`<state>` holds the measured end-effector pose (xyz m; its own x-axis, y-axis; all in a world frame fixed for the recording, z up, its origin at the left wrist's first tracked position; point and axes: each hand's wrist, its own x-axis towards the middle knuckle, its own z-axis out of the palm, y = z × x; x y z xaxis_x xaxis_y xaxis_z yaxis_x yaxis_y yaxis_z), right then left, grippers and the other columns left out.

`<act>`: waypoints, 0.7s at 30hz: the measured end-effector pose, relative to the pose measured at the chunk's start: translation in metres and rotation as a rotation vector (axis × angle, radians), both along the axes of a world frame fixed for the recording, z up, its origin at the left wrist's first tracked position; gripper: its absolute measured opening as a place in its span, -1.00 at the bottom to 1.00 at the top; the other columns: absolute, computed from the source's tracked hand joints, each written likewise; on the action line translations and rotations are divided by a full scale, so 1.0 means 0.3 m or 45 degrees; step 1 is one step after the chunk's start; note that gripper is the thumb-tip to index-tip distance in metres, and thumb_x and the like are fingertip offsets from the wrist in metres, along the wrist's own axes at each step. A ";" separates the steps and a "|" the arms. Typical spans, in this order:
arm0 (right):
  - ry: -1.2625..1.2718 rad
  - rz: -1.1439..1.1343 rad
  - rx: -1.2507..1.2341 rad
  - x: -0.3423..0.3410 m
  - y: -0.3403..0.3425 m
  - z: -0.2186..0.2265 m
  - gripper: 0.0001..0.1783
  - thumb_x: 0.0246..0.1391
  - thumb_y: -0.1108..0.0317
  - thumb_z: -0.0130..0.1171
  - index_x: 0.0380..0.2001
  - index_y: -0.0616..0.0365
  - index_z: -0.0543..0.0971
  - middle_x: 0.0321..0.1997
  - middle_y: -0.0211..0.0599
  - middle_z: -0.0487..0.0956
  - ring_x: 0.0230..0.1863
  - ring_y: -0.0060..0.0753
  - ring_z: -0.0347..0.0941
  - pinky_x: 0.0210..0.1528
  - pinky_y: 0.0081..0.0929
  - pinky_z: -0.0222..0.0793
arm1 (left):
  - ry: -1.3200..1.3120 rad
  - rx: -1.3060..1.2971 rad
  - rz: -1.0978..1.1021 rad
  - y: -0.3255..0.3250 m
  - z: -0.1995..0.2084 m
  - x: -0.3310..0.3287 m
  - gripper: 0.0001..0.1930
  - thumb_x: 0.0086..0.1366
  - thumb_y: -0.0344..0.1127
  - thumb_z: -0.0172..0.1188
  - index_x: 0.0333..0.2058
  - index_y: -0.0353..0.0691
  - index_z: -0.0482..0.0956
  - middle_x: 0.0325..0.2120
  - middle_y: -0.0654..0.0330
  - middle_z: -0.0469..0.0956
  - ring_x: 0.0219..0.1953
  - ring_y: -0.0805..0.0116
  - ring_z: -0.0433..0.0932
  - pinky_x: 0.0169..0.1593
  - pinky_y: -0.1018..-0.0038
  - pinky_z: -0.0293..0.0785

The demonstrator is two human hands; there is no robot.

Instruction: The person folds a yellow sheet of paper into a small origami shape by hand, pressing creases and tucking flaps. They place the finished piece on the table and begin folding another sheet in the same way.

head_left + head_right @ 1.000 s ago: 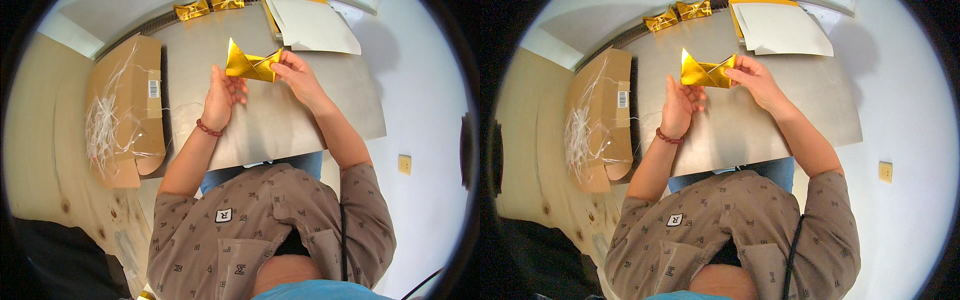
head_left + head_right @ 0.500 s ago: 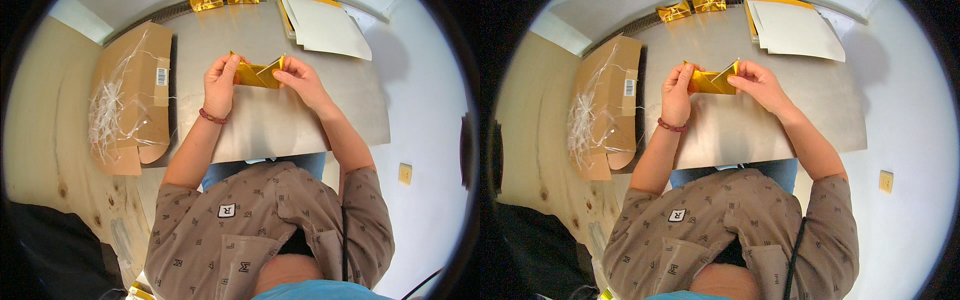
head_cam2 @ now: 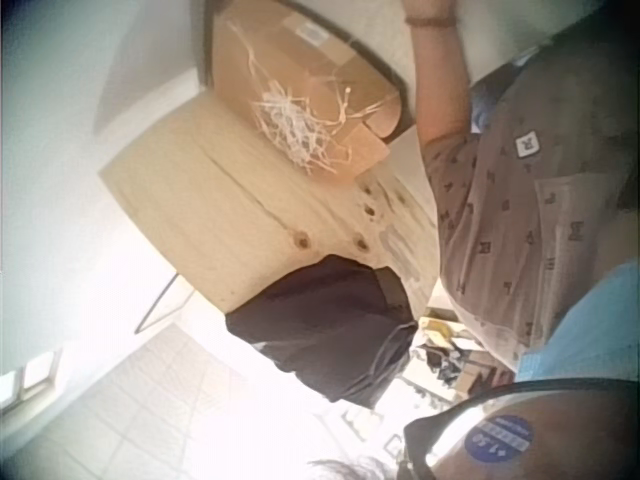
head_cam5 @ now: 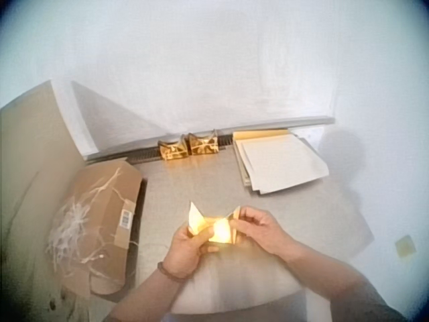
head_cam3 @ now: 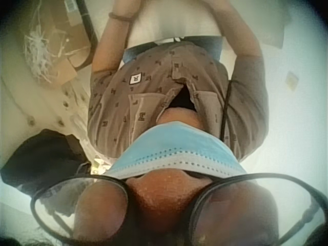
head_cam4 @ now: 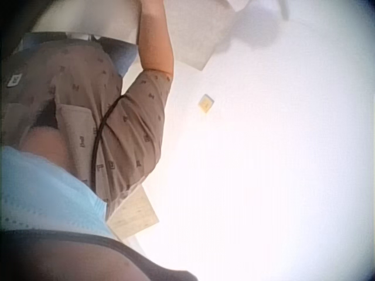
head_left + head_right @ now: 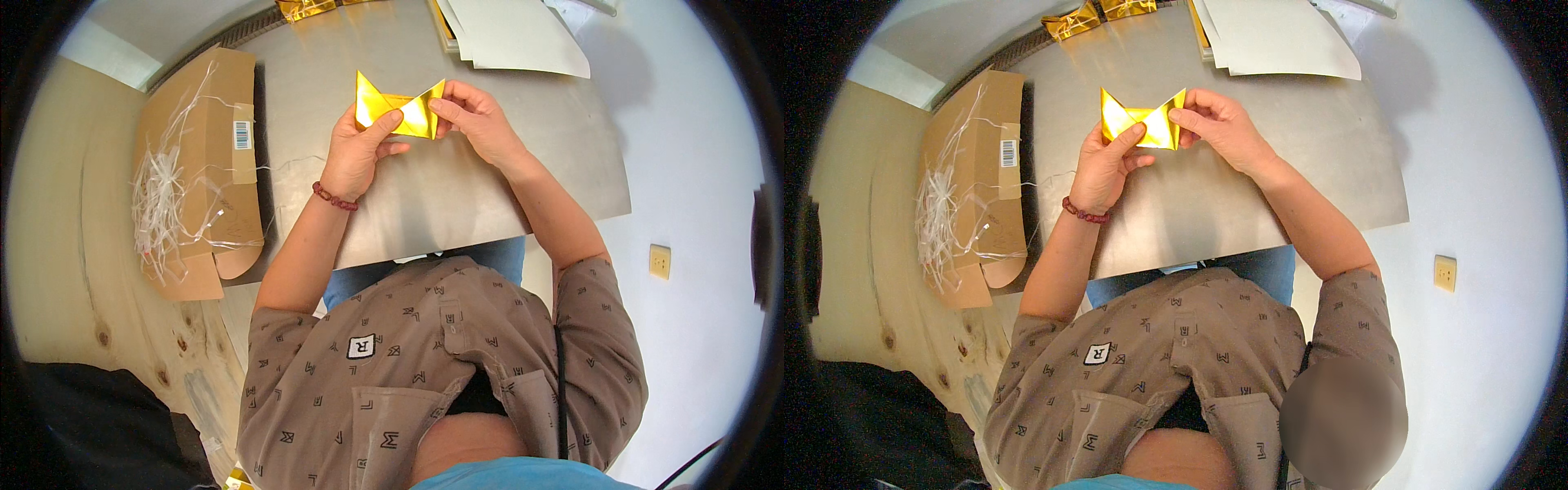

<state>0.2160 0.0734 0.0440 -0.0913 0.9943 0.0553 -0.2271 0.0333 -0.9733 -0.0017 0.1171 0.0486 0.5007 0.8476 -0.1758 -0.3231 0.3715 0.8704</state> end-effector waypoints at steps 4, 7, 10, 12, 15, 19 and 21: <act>-0.082 -0.047 0.063 -0.002 0.007 -0.016 -0.81 0.37 0.25 0.28 -0.25 0.15 0.61 -0.33 -0.49 0.61 -0.36 -0.69 0.52 -0.26 -0.66 0.47 | -0.049 0.022 -0.006 0.002 -0.009 -0.005 -0.71 0.48 -0.35 0.25 0.12 -0.22 0.53 -0.04 0.19 0.67 -0.16 0.44 0.71 -0.18 0.50 0.77; -0.087 -0.106 0.156 -0.001 0.011 -0.022 -0.81 0.36 0.28 0.30 -0.30 0.16 0.58 -0.33 -0.49 0.61 -0.36 -0.70 0.52 -0.26 -0.67 0.47 | -0.255 -0.148 -0.042 -0.005 -0.007 0.001 -0.70 0.50 -0.32 0.24 0.14 -0.18 0.53 -0.02 0.18 0.67 -0.15 0.43 0.72 -0.17 0.50 0.75; -0.062 -0.144 0.193 0.000 0.012 -0.022 -0.80 0.34 0.32 0.32 -0.33 0.16 0.55 -0.33 -0.48 0.61 -0.36 -0.70 0.52 -0.27 -0.68 0.47 | -0.384 -0.284 -0.161 -0.032 -0.010 0.028 -0.69 0.50 -0.32 0.24 0.16 -0.15 0.55 -0.03 0.19 0.69 -0.14 0.42 0.72 -0.17 0.53 0.71; -0.070 -0.152 0.189 -0.006 0.009 -0.024 -0.79 0.33 0.34 0.33 -0.35 0.16 0.53 -0.33 -0.49 0.60 -0.37 -0.70 0.51 -0.29 -0.68 0.46 | -0.149 -0.143 -0.189 -0.052 -0.018 0.053 -0.70 0.49 -0.34 0.25 0.15 -0.16 0.57 -0.05 0.20 0.70 -0.16 0.44 0.72 -0.18 0.53 0.71; -0.041 -0.161 0.202 -0.019 0.007 -0.029 -0.78 0.33 0.34 0.33 -0.36 0.16 0.52 -0.34 -0.49 0.60 -0.38 -0.70 0.51 -0.33 -0.68 0.45 | -0.030 -0.062 -0.185 -0.059 -0.029 0.067 -0.75 0.46 -0.36 0.28 0.07 -0.18 0.63 -0.11 0.21 0.72 -0.23 0.48 0.70 -0.21 0.55 0.70; -0.111 -0.167 0.199 -0.024 0.007 -0.036 -0.76 0.33 0.31 0.33 -0.36 0.14 0.51 -0.39 -0.51 0.58 -0.42 -0.72 0.48 -0.38 -0.67 0.42 | 0.000 -0.074 -0.130 -0.052 -0.047 0.068 -0.82 0.45 -0.36 0.30 -0.01 -0.18 0.67 -0.21 0.26 0.72 -0.30 0.53 0.67 -0.26 0.58 0.66; -0.150 -0.140 0.156 -0.019 0.007 -0.037 -0.75 0.34 0.28 0.32 -0.37 0.12 0.51 -0.42 -0.52 0.58 -0.43 -0.73 0.47 -0.39 -0.68 0.40 | -0.004 -0.062 -0.097 -0.053 -0.056 0.070 -0.85 0.44 -0.35 0.32 -0.06 -0.19 0.68 -0.28 0.29 0.70 -0.36 0.56 0.63 -0.30 0.59 0.61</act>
<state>0.2104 0.0754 0.0329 0.0048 0.9851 0.1722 -0.0999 0.1718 -0.9801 0.0194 0.1012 0.0317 0.5638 0.7978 -0.2139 -0.2952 0.4365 0.8499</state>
